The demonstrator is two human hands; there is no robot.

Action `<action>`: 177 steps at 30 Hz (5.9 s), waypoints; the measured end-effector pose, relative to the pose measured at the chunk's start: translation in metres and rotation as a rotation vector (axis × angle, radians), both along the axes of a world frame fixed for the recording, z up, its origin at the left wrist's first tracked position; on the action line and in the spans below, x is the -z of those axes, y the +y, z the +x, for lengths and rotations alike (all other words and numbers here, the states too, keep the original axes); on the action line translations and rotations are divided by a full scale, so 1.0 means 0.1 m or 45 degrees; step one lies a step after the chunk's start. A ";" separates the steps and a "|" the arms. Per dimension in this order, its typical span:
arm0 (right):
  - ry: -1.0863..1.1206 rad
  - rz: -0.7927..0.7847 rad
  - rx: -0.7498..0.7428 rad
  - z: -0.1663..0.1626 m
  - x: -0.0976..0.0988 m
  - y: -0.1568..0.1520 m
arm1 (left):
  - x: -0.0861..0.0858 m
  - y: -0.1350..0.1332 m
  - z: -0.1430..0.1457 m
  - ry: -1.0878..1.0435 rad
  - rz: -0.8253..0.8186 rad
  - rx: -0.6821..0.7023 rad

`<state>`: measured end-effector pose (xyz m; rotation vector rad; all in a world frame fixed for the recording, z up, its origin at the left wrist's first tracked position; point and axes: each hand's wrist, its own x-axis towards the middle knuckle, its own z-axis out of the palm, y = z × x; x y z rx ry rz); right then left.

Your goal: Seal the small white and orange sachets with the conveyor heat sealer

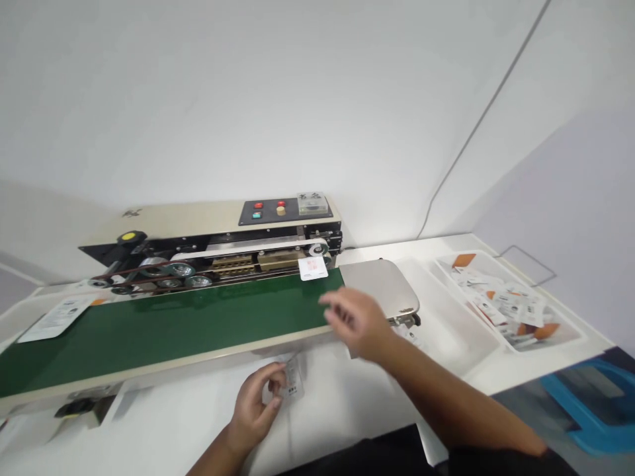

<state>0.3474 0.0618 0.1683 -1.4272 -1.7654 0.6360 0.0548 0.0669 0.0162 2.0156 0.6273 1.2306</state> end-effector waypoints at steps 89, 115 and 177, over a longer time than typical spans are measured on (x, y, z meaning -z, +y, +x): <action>-0.583 0.044 -0.610 -1.04 1.59 -0.05 | -0.23 0.01 -0.04 -0.037 0.175 -0.183; -0.431 0.378 -0.593 -0.73 1.71 -0.33 | -0.19 0.01 0.02 0.059 0.185 -0.021; -0.041 0.351 0.076 0.00 0.12 0.15 | -0.27 -0.04 0.02 0.115 0.366 -0.137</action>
